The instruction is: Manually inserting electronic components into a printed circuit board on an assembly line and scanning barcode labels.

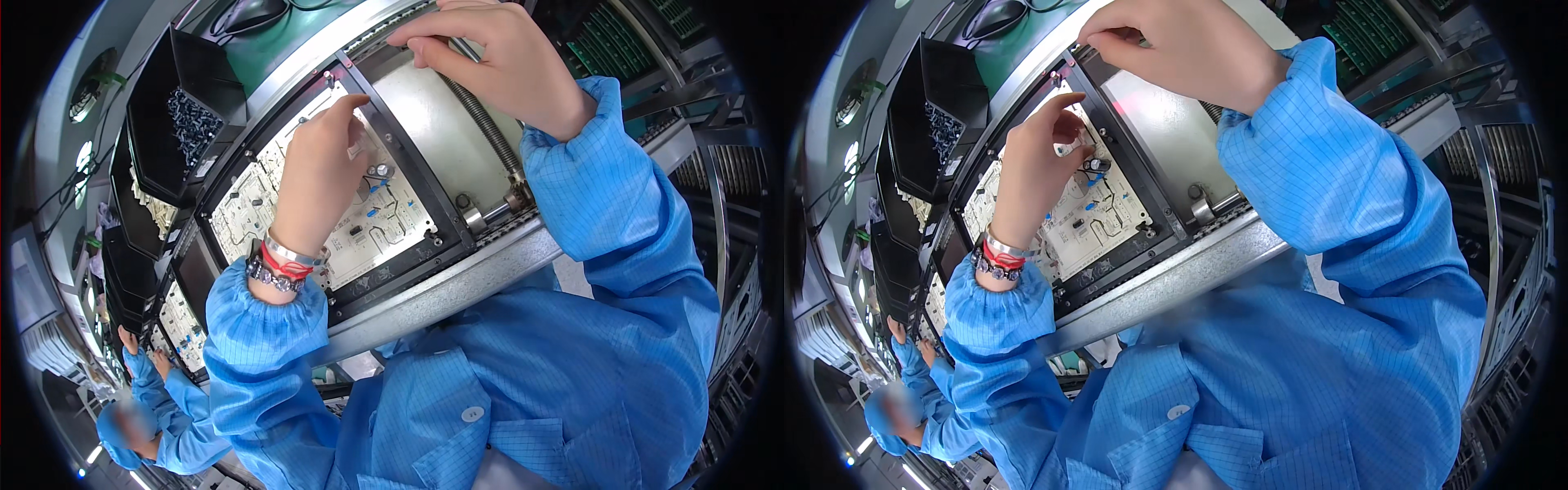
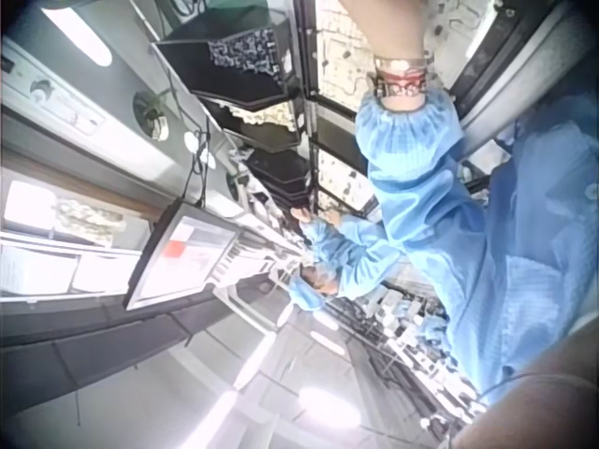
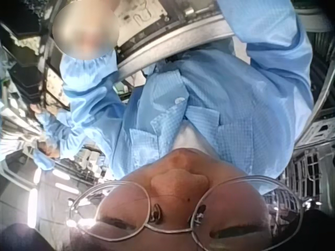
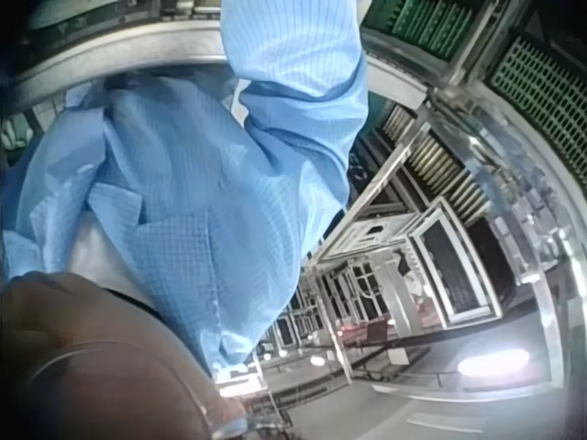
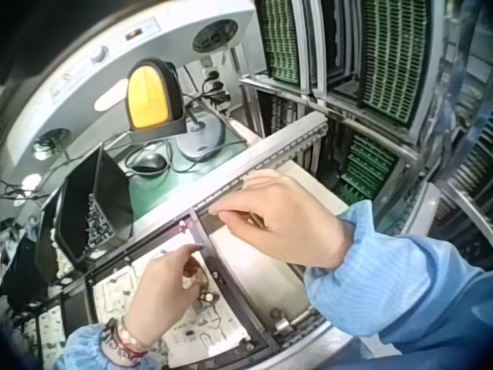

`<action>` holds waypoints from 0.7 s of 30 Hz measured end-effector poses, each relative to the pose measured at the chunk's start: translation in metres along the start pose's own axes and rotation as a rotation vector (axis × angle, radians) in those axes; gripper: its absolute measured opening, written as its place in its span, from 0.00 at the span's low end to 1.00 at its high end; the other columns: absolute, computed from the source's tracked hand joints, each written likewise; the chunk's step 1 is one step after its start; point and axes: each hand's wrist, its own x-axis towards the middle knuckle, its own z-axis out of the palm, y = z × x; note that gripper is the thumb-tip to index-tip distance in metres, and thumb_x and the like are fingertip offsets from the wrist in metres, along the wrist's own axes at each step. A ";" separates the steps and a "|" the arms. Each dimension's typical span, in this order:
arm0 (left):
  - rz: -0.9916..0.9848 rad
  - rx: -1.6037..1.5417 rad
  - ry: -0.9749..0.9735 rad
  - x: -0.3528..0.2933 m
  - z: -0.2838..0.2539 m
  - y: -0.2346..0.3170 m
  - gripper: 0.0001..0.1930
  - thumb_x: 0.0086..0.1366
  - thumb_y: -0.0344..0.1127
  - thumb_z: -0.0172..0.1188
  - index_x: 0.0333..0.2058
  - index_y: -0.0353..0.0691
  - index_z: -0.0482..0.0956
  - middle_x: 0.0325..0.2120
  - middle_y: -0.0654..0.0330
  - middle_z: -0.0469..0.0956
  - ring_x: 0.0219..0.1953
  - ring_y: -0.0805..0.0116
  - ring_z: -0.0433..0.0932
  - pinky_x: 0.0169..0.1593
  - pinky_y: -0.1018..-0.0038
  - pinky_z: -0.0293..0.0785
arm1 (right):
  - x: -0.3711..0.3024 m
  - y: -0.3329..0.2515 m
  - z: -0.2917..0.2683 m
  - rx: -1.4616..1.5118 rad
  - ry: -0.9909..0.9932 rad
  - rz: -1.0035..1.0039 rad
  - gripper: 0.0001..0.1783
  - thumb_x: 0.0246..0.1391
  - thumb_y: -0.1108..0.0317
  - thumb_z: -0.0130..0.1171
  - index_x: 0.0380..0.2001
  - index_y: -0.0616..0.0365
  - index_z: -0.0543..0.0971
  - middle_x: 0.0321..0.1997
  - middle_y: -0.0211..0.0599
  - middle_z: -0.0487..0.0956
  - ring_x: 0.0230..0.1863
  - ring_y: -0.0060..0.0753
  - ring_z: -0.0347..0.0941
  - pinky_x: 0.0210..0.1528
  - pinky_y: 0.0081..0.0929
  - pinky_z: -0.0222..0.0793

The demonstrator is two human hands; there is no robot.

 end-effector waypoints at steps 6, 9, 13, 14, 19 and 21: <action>0.061 0.065 -0.058 0.005 0.001 -0.005 0.21 0.49 0.20 0.55 0.45 0.33 0.71 0.31 0.50 0.73 0.32 0.54 0.76 0.39 0.67 0.73 | 0.013 -0.016 -0.011 0.031 -0.265 0.424 0.07 0.48 0.72 0.57 0.31 0.62 0.80 0.24 0.46 0.77 0.30 0.44 0.71 0.38 0.34 0.66; 0.072 -0.127 -0.114 -0.002 -0.009 -0.010 0.22 0.49 0.20 0.55 0.47 0.32 0.70 0.39 0.49 0.70 0.35 0.55 0.76 0.41 0.68 0.73 | -0.006 0.000 0.007 0.031 -0.433 0.473 0.12 0.57 0.69 0.53 0.41 0.61 0.78 0.25 0.35 0.78 0.27 0.27 0.75 0.30 0.22 0.69; -0.041 -0.173 -0.088 -0.042 -0.052 0.000 0.25 0.54 0.16 0.53 0.51 0.40 0.69 0.50 0.57 0.65 0.41 0.68 0.75 0.44 0.75 0.75 | -0.013 -0.012 0.036 0.264 -0.813 0.820 0.14 0.61 0.65 0.48 0.45 0.62 0.74 0.19 0.35 0.75 0.22 0.25 0.72 0.26 0.23 0.66; -0.076 -0.180 -0.062 -0.060 -0.068 0.010 0.25 0.54 0.16 0.53 0.52 0.40 0.68 0.52 0.57 0.65 0.41 0.68 0.75 0.45 0.75 0.74 | -0.021 -0.019 0.043 0.412 -0.795 0.952 0.16 0.61 0.64 0.48 0.47 0.62 0.72 0.19 0.35 0.74 0.20 0.23 0.71 0.25 0.22 0.65; -0.354 -0.128 0.485 -0.197 -0.124 0.011 0.24 0.55 0.17 0.51 0.52 0.38 0.69 0.51 0.55 0.66 0.41 0.66 0.73 0.43 0.75 0.72 | -0.023 -0.056 0.056 0.306 -0.759 0.990 0.22 0.60 0.59 0.51 0.51 0.63 0.67 0.21 0.32 0.74 0.19 0.18 0.66 0.22 0.18 0.61; -0.542 -0.077 0.756 -0.265 -0.120 -0.015 0.21 0.58 0.18 0.51 0.51 0.38 0.69 0.49 0.57 0.68 0.42 0.69 0.74 0.42 0.77 0.71 | -0.034 -0.063 0.068 0.432 -0.756 1.064 0.25 0.60 0.60 0.51 0.55 0.62 0.63 0.23 0.31 0.74 0.22 0.18 0.66 0.25 0.18 0.62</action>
